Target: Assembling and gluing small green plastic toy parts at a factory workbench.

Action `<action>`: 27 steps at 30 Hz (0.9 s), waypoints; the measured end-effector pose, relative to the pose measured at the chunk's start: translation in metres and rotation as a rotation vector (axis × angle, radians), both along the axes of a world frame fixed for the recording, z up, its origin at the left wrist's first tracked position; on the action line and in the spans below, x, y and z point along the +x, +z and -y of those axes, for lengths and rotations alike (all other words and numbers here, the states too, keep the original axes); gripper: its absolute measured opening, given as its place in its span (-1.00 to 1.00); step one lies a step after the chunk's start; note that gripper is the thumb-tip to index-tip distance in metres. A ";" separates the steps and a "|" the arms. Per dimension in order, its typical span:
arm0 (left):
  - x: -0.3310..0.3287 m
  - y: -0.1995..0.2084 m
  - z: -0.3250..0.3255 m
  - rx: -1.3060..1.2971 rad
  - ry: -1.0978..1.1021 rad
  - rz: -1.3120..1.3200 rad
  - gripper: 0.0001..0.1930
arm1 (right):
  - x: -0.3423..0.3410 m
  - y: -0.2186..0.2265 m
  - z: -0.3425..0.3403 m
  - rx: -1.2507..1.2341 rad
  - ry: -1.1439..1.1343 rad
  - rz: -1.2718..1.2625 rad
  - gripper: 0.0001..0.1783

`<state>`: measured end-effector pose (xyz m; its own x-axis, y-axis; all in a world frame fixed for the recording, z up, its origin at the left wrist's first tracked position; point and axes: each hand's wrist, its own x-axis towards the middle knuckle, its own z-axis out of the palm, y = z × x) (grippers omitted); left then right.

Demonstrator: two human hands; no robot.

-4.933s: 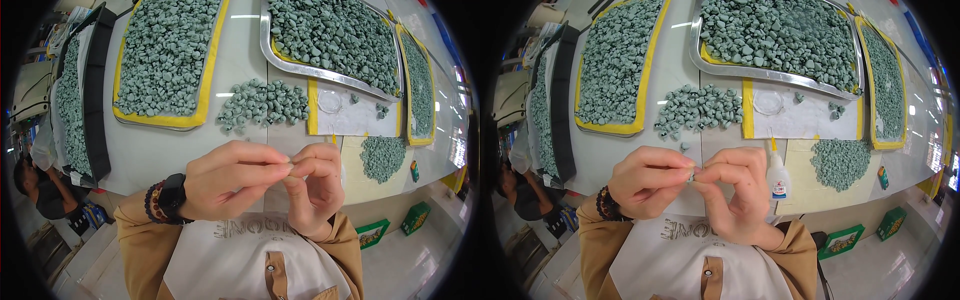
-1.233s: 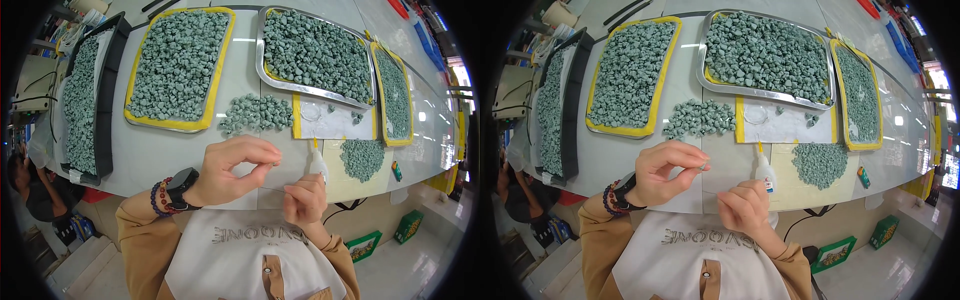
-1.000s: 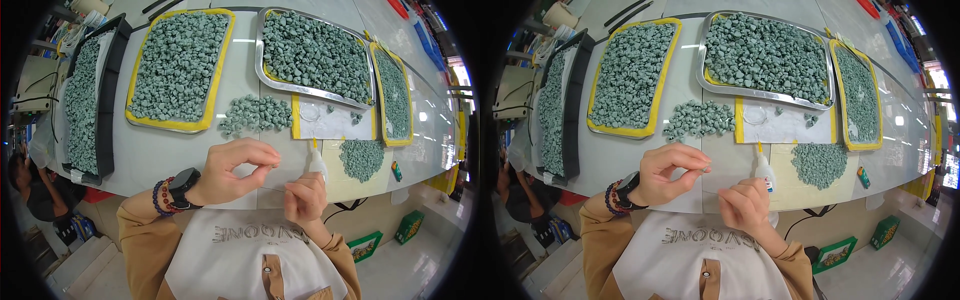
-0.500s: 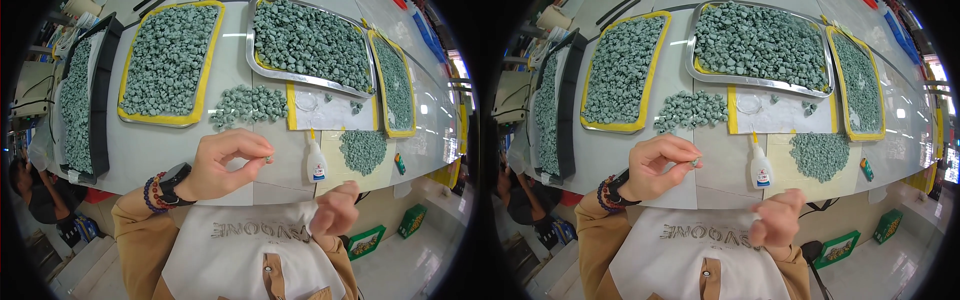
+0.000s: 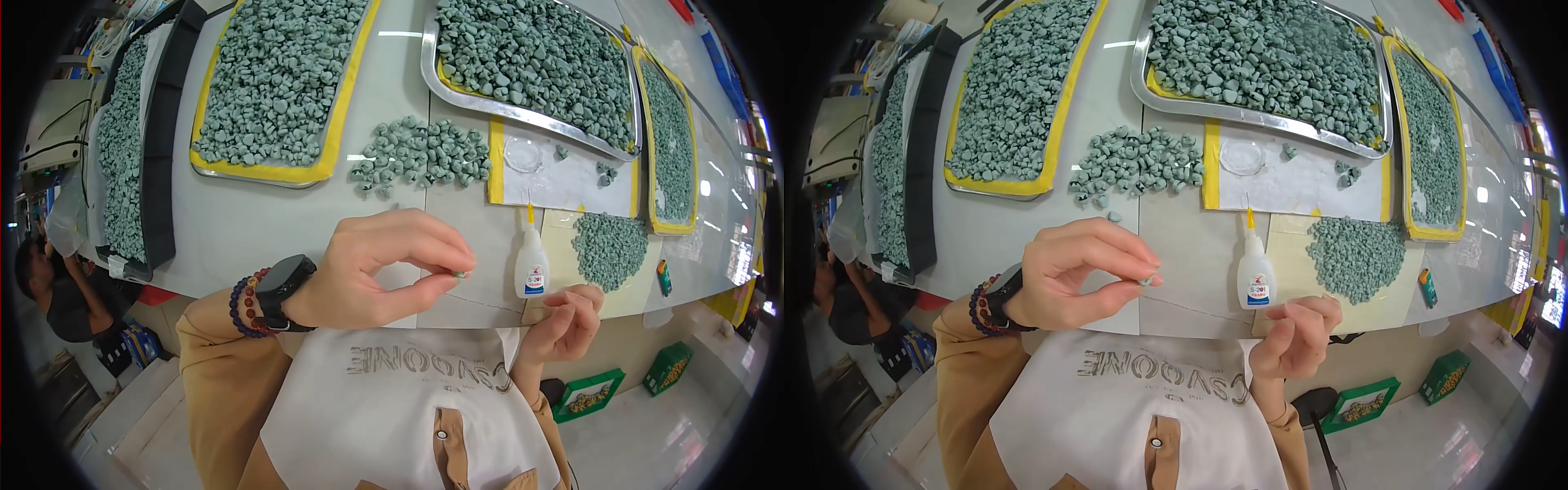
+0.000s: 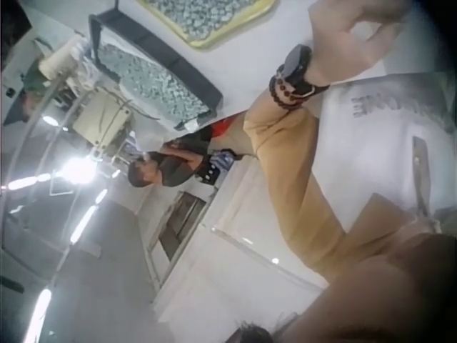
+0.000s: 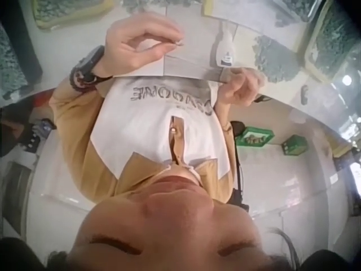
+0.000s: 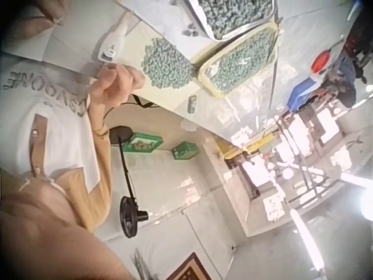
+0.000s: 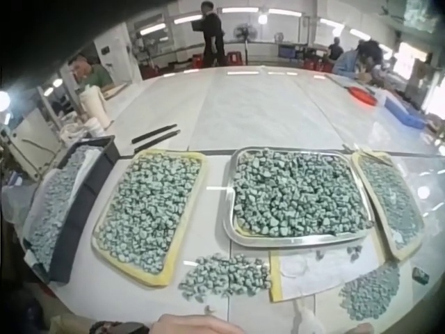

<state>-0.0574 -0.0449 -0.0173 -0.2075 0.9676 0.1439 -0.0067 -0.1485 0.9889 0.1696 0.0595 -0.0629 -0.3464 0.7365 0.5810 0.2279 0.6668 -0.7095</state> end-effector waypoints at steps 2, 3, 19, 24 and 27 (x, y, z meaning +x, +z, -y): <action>-0.002 -0.002 0.001 0.002 0.014 -0.013 -0.74 | -0.003 0.000 0.001 -0.004 0.010 0.005 -0.90; -0.003 -0.002 0.000 -0.003 0.028 -0.008 -0.75 | -0.004 0.000 0.001 -0.004 0.023 0.003 -0.90; 0.001 -0.001 0.002 0.016 0.132 -0.061 -0.80 | -0.011 0.003 0.005 -0.102 -0.072 -0.145 -0.85; 0.002 -0.004 0.002 0.059 0.139 -0.112 -0.79 | -0.004 0.001 0.008 -0.107 -0.072 -0.115 -0.87; 0.000 -0.005 0.002 0.066 0.127 -0.153 -0.79 | -0.005 -0.001 0.006 -0.054 -0.054 -0.108 -0.88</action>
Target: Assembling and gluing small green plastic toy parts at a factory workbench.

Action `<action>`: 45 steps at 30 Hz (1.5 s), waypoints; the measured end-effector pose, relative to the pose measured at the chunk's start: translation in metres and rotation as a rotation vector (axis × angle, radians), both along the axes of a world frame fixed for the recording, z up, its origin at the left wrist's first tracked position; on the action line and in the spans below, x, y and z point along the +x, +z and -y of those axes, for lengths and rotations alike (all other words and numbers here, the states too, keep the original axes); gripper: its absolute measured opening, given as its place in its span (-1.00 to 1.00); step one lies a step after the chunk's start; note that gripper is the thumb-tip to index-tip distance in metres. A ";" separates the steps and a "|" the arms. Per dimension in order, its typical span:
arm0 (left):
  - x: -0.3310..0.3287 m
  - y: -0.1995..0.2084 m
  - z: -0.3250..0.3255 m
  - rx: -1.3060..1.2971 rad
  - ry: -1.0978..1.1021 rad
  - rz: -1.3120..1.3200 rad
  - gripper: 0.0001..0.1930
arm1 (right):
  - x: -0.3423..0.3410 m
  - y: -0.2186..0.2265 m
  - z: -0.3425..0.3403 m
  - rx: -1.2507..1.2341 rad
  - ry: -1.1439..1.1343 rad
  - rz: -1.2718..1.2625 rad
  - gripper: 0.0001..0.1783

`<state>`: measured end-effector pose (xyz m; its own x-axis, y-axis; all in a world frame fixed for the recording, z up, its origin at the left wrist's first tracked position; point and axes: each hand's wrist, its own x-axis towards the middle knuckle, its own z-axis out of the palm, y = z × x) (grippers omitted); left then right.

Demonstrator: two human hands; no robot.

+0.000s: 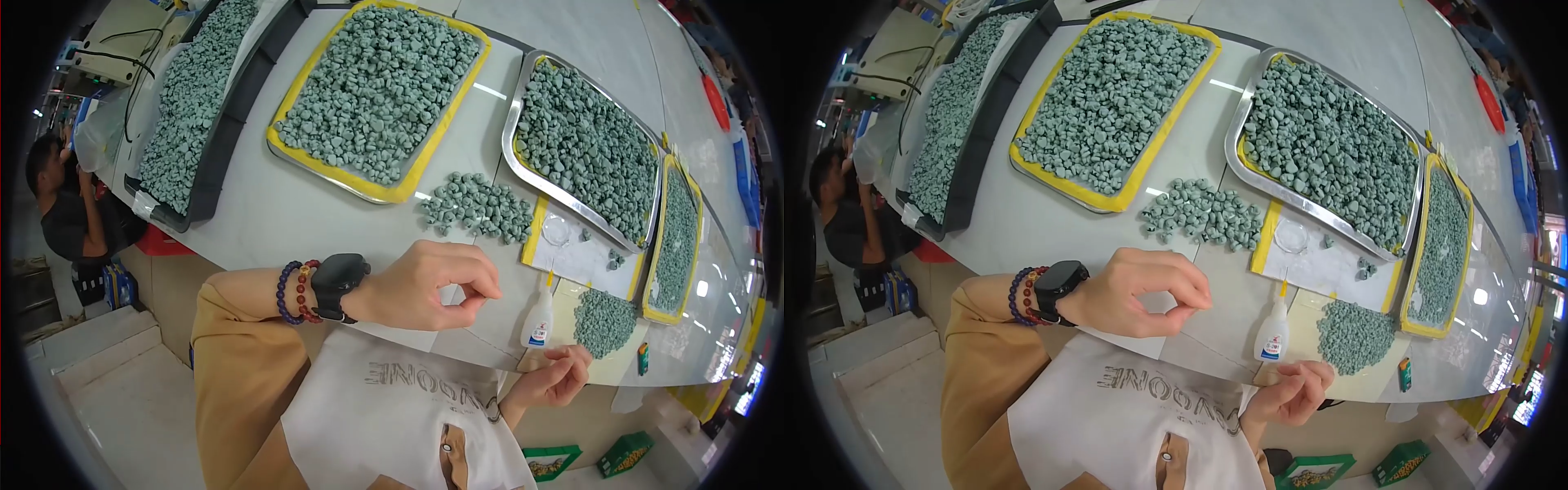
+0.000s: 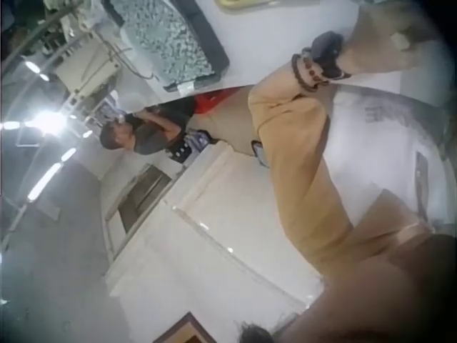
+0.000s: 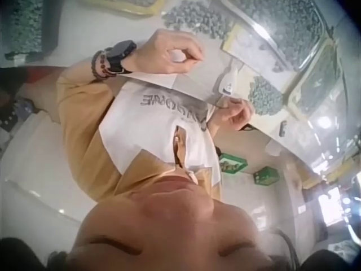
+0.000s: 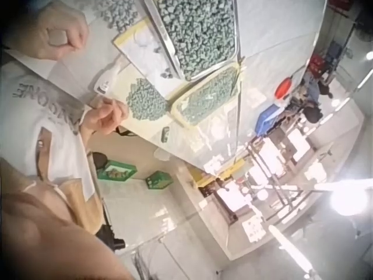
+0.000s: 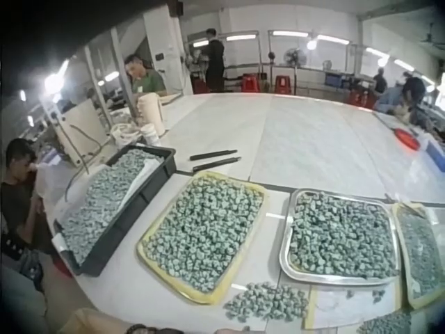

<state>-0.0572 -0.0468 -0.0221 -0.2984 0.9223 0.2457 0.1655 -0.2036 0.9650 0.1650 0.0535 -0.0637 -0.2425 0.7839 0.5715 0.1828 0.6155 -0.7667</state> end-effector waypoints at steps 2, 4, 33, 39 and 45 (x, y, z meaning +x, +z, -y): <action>-0.002 0.002 -0.001 0.003 -0.032 -0.052 -0.79 | -0.002 0.000 -0.002 0.027 -0.005 -0.013 -0.90; 0.000 0.002 -0.001 0.022 -0.048 -0.090 -0.78 | -0.002 0.000 -0.003 0.045 -0.020 -0.020 -0.91; -0.052 0.017 0.006 -0.317 0.127 -0.988 -0.72 | -0.001 0.061 -0.045 0.053 0.560 0.924 -0.40; -0.055 0.010 0.003 -0.335 0.110 -1.050 -0.74 | -0.024 0.056 -0.054 0.142 0.732 1.015 -0.34; -0.053 0.014 0.009 -0.406 0.129 -1.030 -0.69 | -0.009 0.055 -0.055 -0.054 0.680 0.731 -0.38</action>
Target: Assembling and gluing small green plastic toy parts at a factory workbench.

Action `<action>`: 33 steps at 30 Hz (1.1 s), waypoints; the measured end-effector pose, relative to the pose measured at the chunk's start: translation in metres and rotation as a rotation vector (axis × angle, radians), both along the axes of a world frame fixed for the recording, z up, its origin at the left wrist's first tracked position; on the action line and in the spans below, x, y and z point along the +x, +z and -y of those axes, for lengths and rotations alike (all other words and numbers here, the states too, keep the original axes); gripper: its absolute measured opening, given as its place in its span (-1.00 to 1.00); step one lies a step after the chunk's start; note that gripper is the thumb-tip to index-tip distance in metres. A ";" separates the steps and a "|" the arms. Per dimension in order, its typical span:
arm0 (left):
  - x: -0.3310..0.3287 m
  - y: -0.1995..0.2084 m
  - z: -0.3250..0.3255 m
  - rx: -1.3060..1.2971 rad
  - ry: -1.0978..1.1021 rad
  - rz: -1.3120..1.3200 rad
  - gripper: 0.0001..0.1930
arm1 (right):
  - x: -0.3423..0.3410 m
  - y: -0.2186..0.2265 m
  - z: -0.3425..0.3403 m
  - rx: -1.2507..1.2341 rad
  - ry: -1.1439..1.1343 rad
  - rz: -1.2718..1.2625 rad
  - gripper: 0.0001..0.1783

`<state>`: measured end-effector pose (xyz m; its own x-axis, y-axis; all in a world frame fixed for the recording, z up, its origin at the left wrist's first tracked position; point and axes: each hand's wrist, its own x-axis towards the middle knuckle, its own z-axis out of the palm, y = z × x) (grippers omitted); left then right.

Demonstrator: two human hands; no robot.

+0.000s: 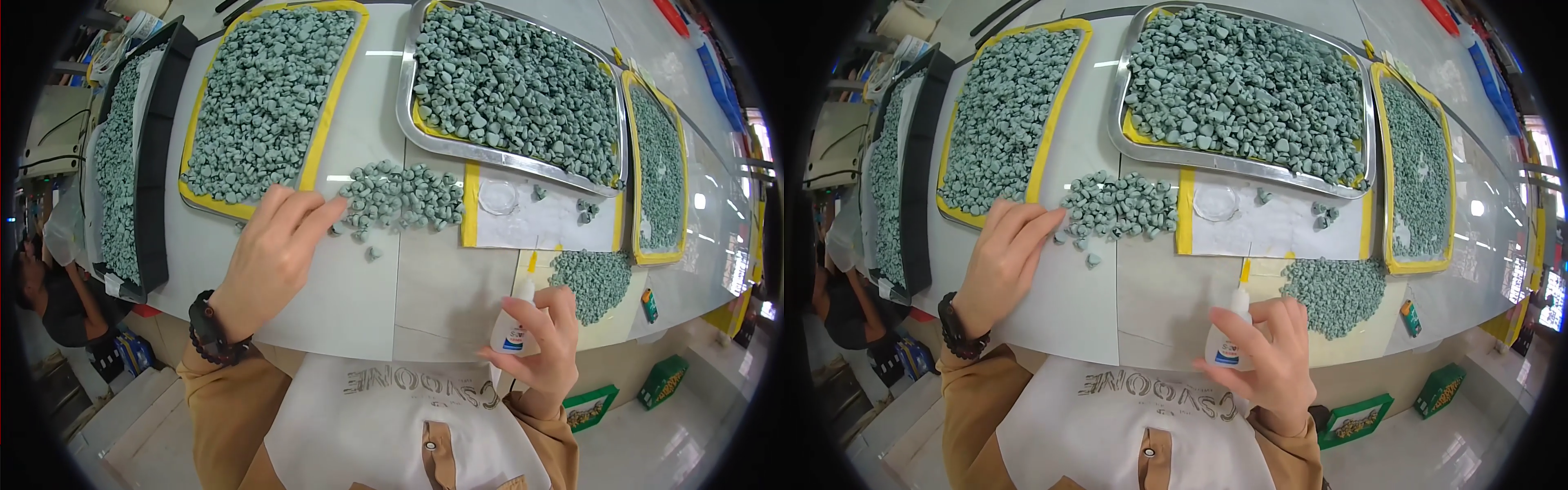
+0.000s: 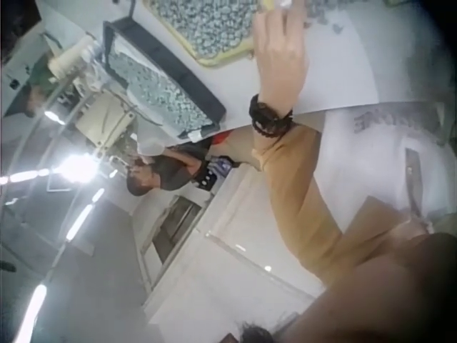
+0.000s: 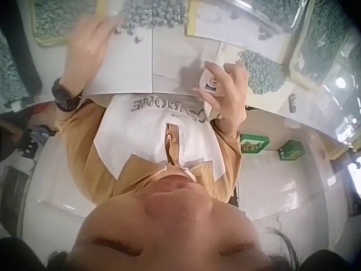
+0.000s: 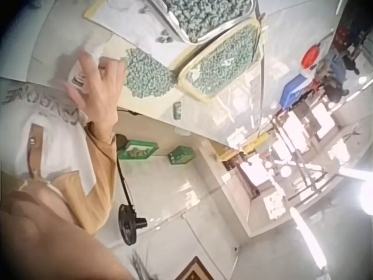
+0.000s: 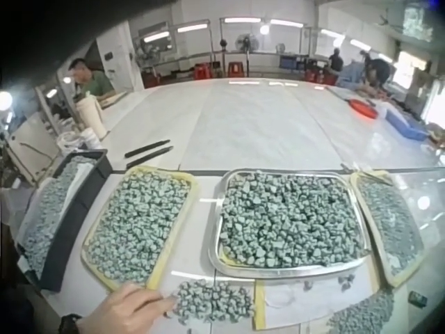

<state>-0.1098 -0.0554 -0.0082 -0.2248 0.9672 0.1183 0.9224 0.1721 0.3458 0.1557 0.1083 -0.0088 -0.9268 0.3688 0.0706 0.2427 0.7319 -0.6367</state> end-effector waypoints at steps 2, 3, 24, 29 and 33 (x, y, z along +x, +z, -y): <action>0.005 0.003 0.005 0.016 0.031 -0.030 -0.67 | 0.004 -0.002 0.004 -0.158 -0.088 -0.117 -0.39; 0.006 0.005 0.007 0.023 0.049 -0.046 -0.65 | 0.004 -0.004 0.006 -0.163 -0.088 -0.119 -0.39; 0.035 0.009 -0.002 0.170 -0.217 1.037 -0.76 | -0.034 -0.022 0.043 -0.153 -0.325 -0.934 -0.43; 0.057 -0.005 -0.008 0.078 -0.102 1.687 -0.76 | -0.063 -0.021 0.050 -0.230 0.086 -0.983 -0.48; 0.056 -0.009 -0.007 0.077 -0.068 1.788 -0.75 | -0.066 -0.040 0.061 -0.115 0.059 -0.912 -0.46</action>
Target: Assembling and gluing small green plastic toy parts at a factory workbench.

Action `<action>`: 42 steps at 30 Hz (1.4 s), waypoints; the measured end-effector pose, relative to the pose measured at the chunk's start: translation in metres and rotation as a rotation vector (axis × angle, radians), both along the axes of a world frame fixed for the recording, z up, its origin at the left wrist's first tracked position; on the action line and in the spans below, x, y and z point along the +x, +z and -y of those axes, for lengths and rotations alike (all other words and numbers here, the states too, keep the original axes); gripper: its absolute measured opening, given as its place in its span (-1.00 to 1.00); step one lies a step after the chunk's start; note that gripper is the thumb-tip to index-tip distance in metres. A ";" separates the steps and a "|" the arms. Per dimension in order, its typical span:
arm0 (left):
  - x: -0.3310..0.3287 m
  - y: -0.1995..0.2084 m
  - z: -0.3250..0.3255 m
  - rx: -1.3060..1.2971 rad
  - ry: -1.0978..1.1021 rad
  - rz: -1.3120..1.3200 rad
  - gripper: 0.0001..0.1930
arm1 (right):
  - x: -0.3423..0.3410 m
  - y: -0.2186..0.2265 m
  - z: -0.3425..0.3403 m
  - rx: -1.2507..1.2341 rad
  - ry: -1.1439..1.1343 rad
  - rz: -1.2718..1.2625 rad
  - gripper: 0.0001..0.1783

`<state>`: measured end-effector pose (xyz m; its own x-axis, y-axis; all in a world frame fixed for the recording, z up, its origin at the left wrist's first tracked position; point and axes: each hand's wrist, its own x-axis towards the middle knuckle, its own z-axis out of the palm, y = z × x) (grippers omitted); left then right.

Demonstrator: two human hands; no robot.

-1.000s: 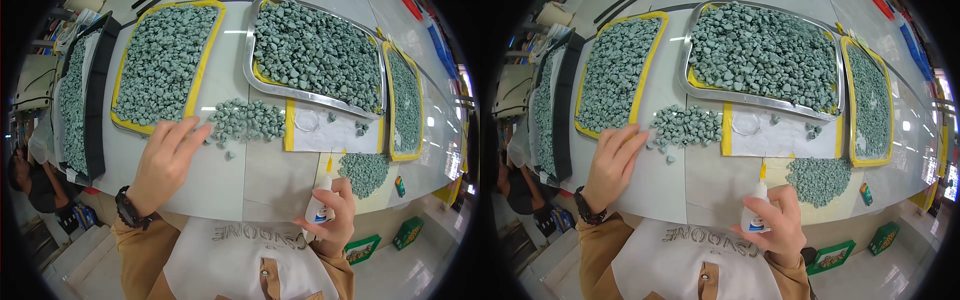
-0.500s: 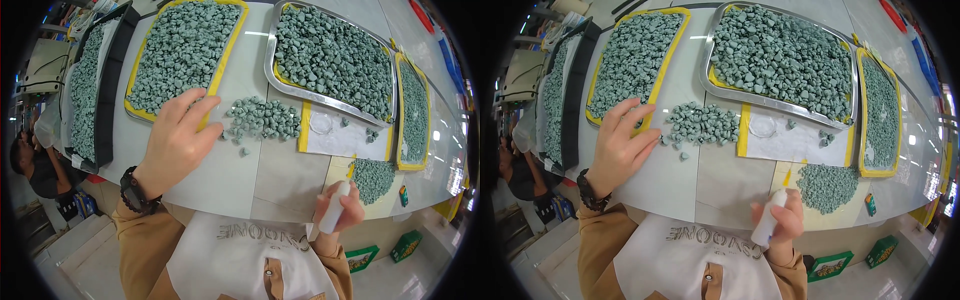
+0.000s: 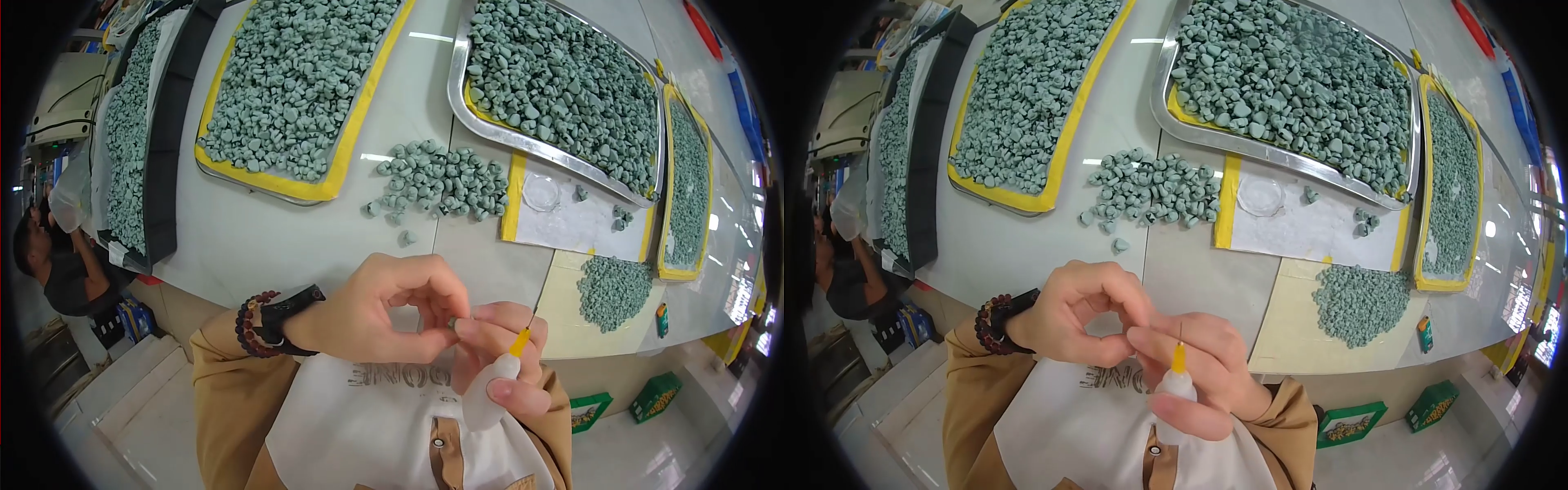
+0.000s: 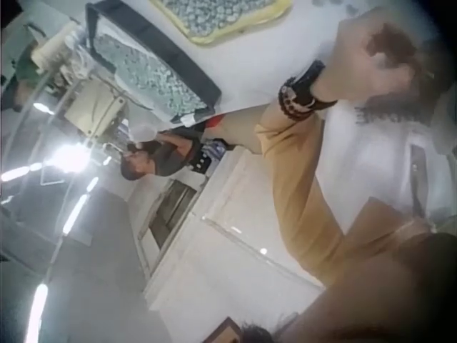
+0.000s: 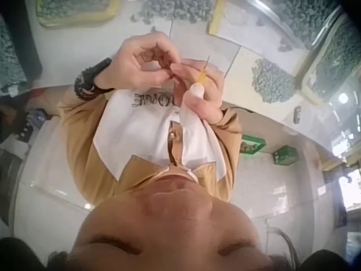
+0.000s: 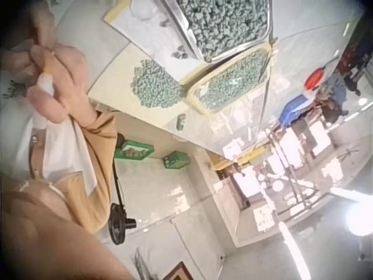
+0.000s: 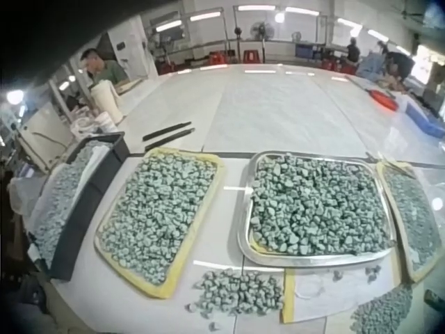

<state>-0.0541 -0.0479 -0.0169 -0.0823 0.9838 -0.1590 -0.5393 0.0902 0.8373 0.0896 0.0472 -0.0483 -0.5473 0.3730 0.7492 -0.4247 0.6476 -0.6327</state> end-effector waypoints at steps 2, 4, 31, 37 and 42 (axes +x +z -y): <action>-0.005 -0.001 0.000 -0.033 -0.024 0.012 -0.74 | 0.003 0.000 -0.004 0.016 0.014 0.030 -0.46; -0.009 -0.002 0.001 -0.092 -0.075 0.027 -0.73 | 0.005 0.000 -0.008 0.054 0.039 0.079 -0.47; -0.012 -0.009 0.007 -0.116 -0.042 0.284 -0.73 | -0.001 0.008 -0.004 0.156 -0.110 0.203 -0.49; -0.010 -0.002 0.002 -0.154 0.050 0.088 -0.74 | -0.004 -0.001 0.000 -0.036 -0.249 -0.013 -0.55; -0.005 0.001 0.001 -0.139 0.144 0.032 -0.74 | 0.002 0.005 -0.005 -0.218 -0.126 -0.033 -0.52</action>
